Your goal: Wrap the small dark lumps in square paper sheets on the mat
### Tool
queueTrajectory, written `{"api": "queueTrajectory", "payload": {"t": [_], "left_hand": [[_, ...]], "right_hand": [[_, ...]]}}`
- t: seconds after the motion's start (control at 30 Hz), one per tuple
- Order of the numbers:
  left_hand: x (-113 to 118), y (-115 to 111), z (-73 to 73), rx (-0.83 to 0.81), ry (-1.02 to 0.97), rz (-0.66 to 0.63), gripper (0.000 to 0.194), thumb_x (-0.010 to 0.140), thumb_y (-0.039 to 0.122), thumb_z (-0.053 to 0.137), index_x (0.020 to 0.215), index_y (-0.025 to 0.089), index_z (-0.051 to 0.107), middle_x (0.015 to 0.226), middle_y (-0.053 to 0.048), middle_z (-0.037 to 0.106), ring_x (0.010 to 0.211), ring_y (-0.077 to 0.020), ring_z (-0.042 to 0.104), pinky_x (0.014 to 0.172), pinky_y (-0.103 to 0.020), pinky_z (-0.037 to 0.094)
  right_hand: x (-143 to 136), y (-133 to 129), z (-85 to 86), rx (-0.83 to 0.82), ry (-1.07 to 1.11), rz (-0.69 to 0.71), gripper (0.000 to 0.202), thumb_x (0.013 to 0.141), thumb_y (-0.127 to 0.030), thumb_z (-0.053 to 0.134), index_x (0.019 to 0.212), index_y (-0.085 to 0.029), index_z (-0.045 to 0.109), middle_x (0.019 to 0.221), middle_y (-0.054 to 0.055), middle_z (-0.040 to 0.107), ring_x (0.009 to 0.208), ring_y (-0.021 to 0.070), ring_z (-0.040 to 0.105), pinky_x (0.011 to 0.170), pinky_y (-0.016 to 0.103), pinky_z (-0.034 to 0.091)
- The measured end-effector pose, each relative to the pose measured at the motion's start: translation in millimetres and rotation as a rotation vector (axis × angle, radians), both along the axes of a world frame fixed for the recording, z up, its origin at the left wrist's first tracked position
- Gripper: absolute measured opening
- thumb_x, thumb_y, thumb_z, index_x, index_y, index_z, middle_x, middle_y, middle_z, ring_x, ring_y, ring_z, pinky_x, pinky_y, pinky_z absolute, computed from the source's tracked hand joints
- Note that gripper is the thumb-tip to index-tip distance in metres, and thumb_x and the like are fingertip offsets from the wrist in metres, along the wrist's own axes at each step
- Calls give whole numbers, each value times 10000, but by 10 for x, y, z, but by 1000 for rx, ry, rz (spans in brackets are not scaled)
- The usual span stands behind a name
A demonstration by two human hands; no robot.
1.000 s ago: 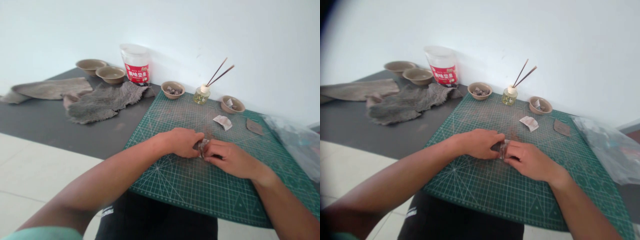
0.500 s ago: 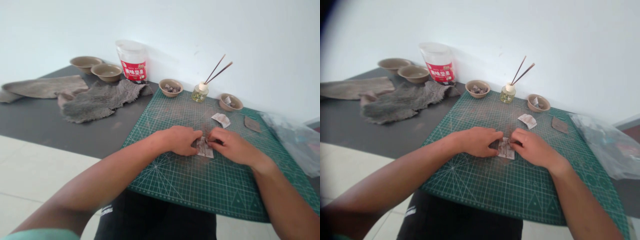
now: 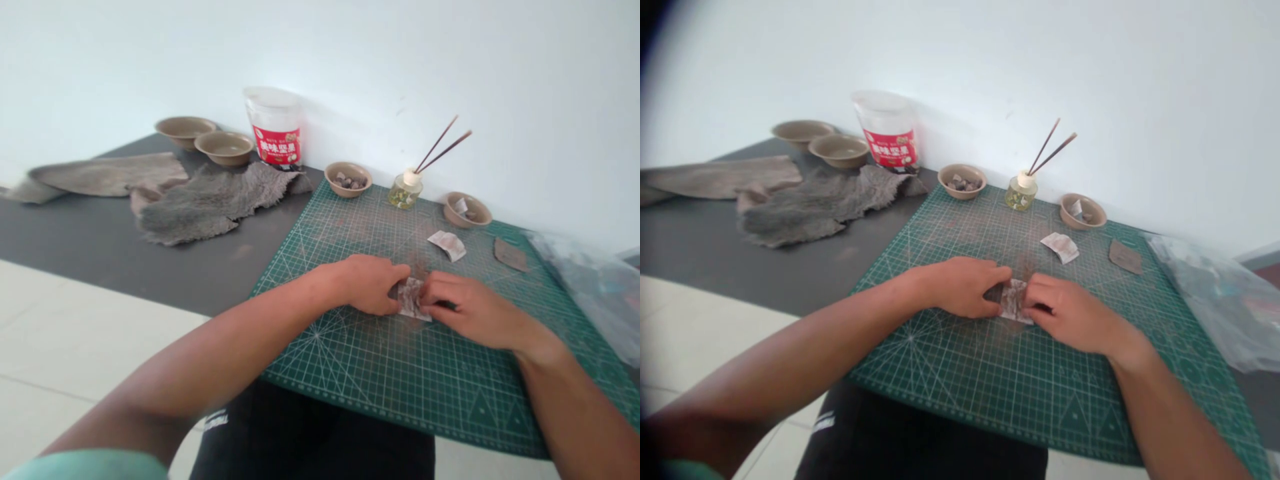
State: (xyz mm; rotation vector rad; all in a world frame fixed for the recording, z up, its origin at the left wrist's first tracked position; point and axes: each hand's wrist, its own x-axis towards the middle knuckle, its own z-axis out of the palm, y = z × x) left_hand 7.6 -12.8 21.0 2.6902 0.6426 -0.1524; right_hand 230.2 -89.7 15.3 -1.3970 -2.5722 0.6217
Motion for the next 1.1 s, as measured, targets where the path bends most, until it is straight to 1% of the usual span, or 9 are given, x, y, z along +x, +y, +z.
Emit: {"api": "queueTrajectory", "payload": {"t": [0.07,0.17,0.23,0.4,0.53,0.73,0.9,1.03,1.1], "left_hand": [[-1,0,-1,-4,-3,-3,356,871,501,543,1107,238,503,1067,-69,649,933,-269,650,752,-362,499],[2,3,-8,6,1,3,356,874,495,536,1113,233,502,1066,-78,647,943,-274,650,763,-368,501],[1,5,-12,7,2,3,364,870,498,537,1118,234,502,1072,-81,646,947,-277,650,764,-372,501],[0,4,-1,-15,-10,-1,379,863,512,555,1119,237,505,1075,-75,653,963,-279,652,768,-366,503],[6,2,-5,-10,2,20,383,858,504,568,1126,237,508,1085,-78,655,973,-280,654,772,-365,503],[6,5,-12,-13,-9,-8,379,863,508,558,1121,236,505,1080,-78,660,965,-281,656,766,-372,503],[5,14,-13,-9,0,13,371,859,502,563,1116,242,501,1090,-74,657,969,-272,648,771,-365,498],[8,17,-24,-17,-13,-8,368,851,508,572,1094,241,502,1055,-65,659,941,-277,656,733,-357,499],[9,16,-22,-21,-17,-6,368,852,507,570,1094,238,503,1048,-68,660,943,-280,658,735,-359,499]], "right_hand": [[-44,-12,-12,21,15,23,148,984,-221,515,905,-228,640,955,32,626,880,178,600,776,319,463],[-51,11,-10,141,-48,-87,136,967,-202,520,888,-214,629,925,43,620,866,196,599,785,343,463],[-20,17,9,136,-80,-130,125,953,-217,544,856,-210,621,885,40,613,826,195,596,753,343,467],[-27,-22,22,8,18,53,173,976,-215,514,897,-240,666,965,38,656,887,191,622,771,331,493],[-11,19,3,127,-8,-20,150,961,-195,535,905,-231,669,940,47,664,890,209,620,807,368,487],[-50,-4,3,13,3,41,169,979,-211,519,891,-226,663,946,40,650,877,190,611,776,339,478],[17,13,27,118,-64,-85,129,958,-230,555,873,-212,651,884,44,629,837,204,600,767,363,470],[-12,-22,53,-25,-15,57,155,972,-235,534,890,-236,666,951,41,646,875,191,616,765,334,483],[-52,-17,38,-1,9,57,178,983,-235,516,875,-236,658,961,39,644,895,192,611,797,346,477]]}}
